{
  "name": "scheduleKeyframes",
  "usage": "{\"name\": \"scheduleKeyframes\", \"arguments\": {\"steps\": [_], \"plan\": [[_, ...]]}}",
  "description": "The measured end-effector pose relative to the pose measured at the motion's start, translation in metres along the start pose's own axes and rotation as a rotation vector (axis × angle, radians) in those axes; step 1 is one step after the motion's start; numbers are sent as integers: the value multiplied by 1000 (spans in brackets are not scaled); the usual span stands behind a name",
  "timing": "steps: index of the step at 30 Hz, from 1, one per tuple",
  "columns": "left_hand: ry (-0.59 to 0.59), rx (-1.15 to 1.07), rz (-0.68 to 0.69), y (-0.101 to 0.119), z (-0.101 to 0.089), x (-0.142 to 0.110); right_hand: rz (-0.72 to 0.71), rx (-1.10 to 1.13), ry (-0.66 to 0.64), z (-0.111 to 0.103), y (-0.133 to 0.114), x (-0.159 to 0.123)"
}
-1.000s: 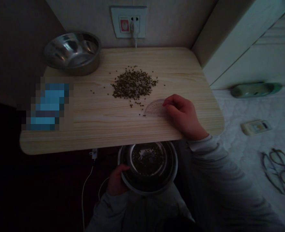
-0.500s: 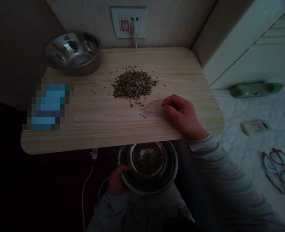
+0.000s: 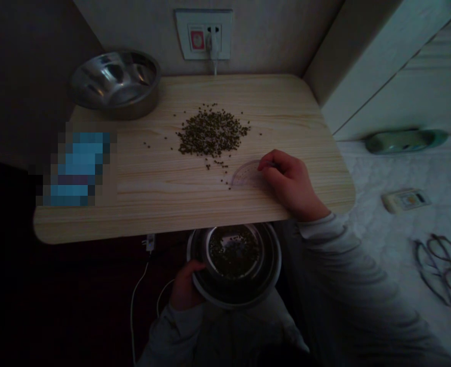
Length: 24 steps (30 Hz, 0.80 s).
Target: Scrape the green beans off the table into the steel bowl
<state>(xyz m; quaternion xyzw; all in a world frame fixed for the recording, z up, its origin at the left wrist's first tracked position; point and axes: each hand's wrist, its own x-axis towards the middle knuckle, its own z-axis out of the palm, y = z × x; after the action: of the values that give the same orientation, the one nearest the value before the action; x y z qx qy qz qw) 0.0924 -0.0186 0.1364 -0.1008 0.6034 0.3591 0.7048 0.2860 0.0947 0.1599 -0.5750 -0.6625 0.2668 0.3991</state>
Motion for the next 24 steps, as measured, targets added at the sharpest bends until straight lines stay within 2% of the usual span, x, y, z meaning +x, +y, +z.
{"name": "scheduleKeyframes", "arguments": {"steps": [5, 13, 24], "plan": [[-30, -22, -15, -1, -2, 2, 8, -15, 10, 0, -1, 1], [-3, -37, -22, 1, 0, 1, 4, -20, 36, 2, 2, 2], [-41, 3, 2, 0, -3, 2, -25, -31, -48, 0, 0, 2]]}}
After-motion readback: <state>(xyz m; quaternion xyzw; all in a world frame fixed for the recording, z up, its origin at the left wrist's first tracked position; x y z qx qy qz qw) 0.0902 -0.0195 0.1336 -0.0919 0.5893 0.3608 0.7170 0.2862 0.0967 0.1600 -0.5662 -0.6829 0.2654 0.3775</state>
